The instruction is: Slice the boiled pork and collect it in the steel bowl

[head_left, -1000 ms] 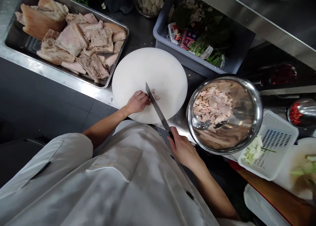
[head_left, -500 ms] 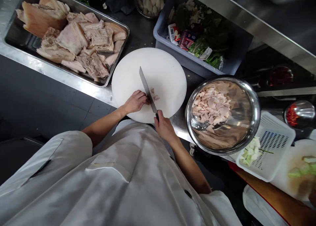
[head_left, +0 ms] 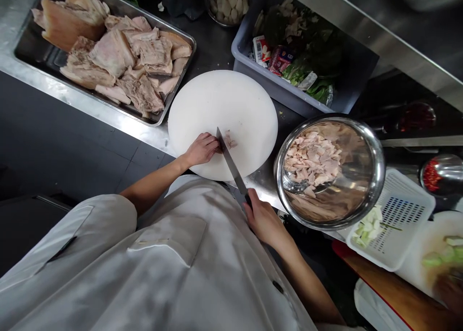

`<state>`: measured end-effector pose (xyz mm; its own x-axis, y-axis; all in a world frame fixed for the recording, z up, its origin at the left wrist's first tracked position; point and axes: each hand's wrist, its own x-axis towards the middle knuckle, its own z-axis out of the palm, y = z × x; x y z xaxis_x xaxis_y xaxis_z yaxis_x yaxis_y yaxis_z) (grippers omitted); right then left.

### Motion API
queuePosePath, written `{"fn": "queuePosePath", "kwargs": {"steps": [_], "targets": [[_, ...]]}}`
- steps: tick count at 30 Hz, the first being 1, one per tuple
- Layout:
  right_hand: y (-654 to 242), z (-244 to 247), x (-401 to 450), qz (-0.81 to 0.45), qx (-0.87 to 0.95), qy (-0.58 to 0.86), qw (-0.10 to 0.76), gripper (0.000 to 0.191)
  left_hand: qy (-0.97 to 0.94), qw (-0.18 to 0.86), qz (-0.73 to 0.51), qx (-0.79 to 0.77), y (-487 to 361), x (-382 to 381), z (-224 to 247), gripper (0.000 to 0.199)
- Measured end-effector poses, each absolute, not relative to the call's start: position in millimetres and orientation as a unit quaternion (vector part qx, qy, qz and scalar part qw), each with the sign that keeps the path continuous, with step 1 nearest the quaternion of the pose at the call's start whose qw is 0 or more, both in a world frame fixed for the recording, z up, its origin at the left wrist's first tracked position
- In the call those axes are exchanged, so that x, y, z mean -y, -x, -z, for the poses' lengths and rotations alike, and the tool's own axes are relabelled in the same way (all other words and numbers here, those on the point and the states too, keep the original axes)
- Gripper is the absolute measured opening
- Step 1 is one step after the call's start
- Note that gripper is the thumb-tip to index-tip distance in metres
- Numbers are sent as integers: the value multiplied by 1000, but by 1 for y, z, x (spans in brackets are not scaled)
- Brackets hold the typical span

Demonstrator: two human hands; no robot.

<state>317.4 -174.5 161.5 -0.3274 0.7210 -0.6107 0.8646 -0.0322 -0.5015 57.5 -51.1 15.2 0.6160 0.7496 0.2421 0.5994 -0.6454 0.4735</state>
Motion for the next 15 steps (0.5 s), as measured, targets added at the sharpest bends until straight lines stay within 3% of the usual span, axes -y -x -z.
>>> {"fn": "queuePosePath", "kwargs": {"steps": [7,15], "targets": [[-302,-147,155,411,-701,-582,28,30,-891,181,-203,-363,-53,53,-19,21],[-311,-173,162,430,-688,-581,68,30,-890,171,-199,-372,-56,53,-17,22]]}}
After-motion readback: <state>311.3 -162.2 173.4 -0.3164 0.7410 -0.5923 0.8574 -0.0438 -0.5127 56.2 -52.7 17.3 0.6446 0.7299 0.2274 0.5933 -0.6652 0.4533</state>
